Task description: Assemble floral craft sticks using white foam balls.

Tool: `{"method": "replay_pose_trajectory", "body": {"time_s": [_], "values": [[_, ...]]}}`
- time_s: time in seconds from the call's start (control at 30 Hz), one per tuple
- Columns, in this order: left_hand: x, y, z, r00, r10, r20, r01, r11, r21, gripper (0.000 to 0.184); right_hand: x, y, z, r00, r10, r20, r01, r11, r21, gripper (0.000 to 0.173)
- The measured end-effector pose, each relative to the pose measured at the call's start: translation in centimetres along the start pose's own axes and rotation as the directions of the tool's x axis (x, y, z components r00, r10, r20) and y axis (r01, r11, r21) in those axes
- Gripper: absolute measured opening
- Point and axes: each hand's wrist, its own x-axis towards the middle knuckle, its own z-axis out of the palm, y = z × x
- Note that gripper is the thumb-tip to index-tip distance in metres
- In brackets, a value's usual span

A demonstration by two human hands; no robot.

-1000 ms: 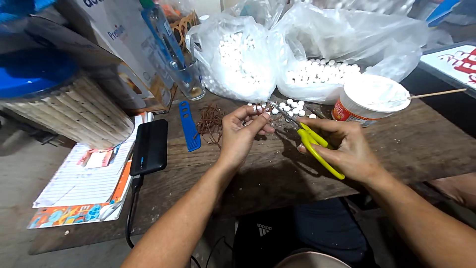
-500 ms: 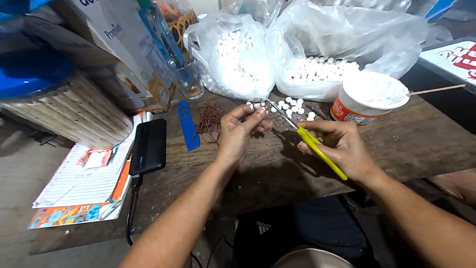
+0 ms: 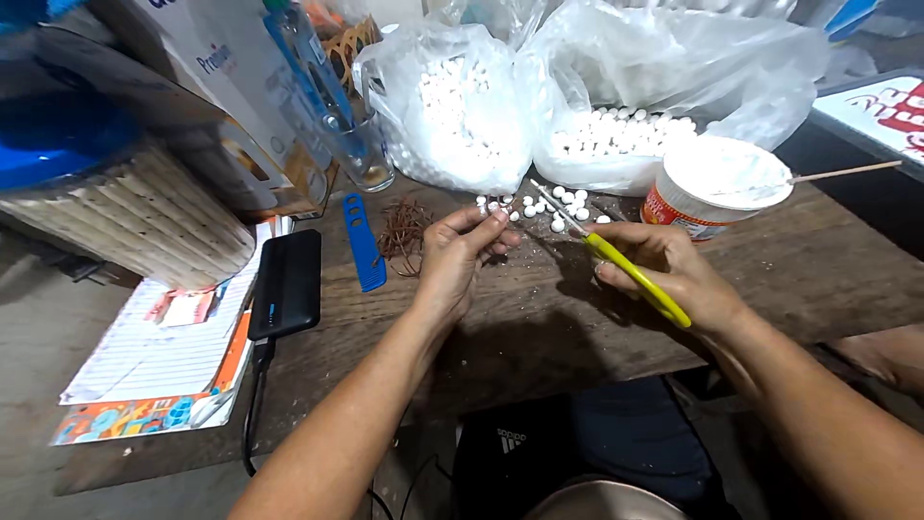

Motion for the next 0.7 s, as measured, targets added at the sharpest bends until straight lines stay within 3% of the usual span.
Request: {"method": "replay_pose_trajectory", "body": {"time_s": [0.7], "values": [[-0.33,0.19,0.25,0.998,-0.047,0.045,0.048,0.999,-0.021,0.018,-0.2,-0.11,0.49,0.999,-0.032,0.019,0.033,0.999,-0.039,0.036]]}}
